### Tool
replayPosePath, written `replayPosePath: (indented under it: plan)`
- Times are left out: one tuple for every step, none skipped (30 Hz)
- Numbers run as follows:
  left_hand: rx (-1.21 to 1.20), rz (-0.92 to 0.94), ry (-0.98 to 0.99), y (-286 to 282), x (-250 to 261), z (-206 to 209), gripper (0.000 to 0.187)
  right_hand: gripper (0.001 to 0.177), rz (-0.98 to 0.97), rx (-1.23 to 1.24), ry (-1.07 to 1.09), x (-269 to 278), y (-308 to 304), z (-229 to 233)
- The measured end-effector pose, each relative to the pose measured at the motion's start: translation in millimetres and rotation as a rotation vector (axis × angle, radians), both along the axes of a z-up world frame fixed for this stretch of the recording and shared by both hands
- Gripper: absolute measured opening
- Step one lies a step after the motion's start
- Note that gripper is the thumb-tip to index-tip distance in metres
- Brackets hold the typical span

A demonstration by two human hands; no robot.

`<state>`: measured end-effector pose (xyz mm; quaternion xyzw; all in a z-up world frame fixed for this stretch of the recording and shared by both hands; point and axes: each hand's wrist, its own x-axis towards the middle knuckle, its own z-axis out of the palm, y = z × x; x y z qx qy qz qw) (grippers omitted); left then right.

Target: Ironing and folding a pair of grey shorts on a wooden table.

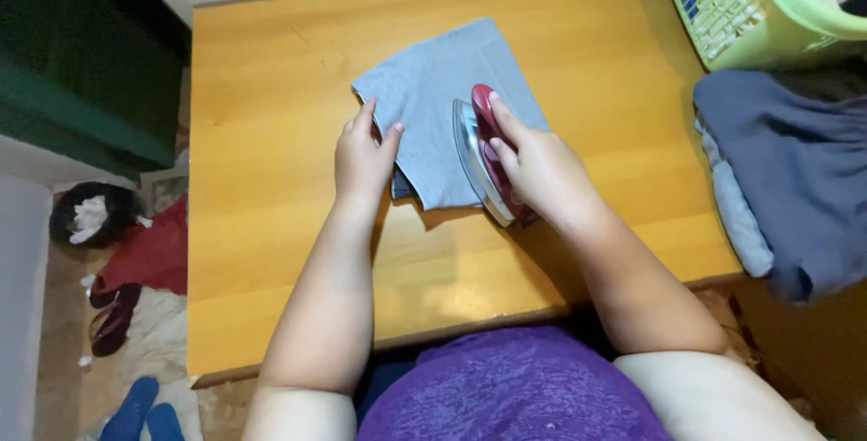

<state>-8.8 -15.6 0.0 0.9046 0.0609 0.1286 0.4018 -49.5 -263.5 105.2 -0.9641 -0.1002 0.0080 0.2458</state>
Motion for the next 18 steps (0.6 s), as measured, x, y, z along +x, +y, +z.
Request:
replayPosePath:
  plan:
    - [-0.003,-0.005,0.008,0,0,-3,0.062,0.057,-0.005,-0.003,0.008,-13,-5,-2]
    - [0.007,0.003,-0.002,0,0,-5,0.057,0.058,-0.006,-0.026,0.021,-25,-10,-4]
    - [0.018,0.013,-0.021,2,3,-6,0.053,0.059,-0.006,-0.048,0.026,-34,-14,-5]
    - [0.016,0.01,-0.019,3,5,-12,0.053,0.059,-0.009,-0.05,0.027,-41,-17,-6]
    - [0.003,0.007,-0.064,4,6,-17,0.048,0.06,-0.002,-0.023,0.009,-46,-19,-7]
    - [-0.011,0.004,-0.108,6,8,-23,0.043,0.06,0.005,0.004,-0.009,-51,-22,-8]
    - [-0.012,0.006,-0.107,6,7,-24,0.043,0.06,0.007,0.003,-0.008,-50,-21,-8]
    - [-0.018,0.002,-0.114,6,7,-25,0.041,0.06,-0.011,0.003,-0.017,-49,-21,-8]
    - [-0.022,0.0,-0.123,8,7,-24,0.04,0.059,-0.029,0.005,-0.028,-47,-19,-8]
    - [-0.02,0.003,-0.123,8,6,-25,0.04,0.059,-0.026,0.007,-0.029,-43,-15,-7]
    - [-0.026,0.008,-0.134,8,7,-25,0.039,0.058,-0.046,-0.003,-0.006,-37,-11,-6]
    - [-0.031,0.013,-0.144,8,8,-25,0.039,0.057,-0.067,-0.013,0.016,-31,-6,-4]
    - [-0.029,0.02,-0.15,8,9,-26,0.039,0.057,-0.06,-0.012,0.01,-21,0,-5]
    - [-0.012,0.015,-0.122,9,10,-27,0.039,0.057,-0.052,0.006,-0.011,-10,5,-7]
    - [0.007,0.011,-0.091,10,10,-27,0.039,0.057,-0.043,0.026,-0.029,1,12,-8]
    - [0.01,0.018,-0.095,10,8,-26,0.039,0.057,-0.035,0.029,-0.033,14,19,-9]
    - [0.022,-0.005,-0.117,11,9,-23,0.039,0.058,-0.032,-0.005,-0.04,28,26,-9]
    - [0.034,-0.028,-0.138,12,10,-20,0.039,0.058,-0.03,-0.038,-0.048,42,34,-8]
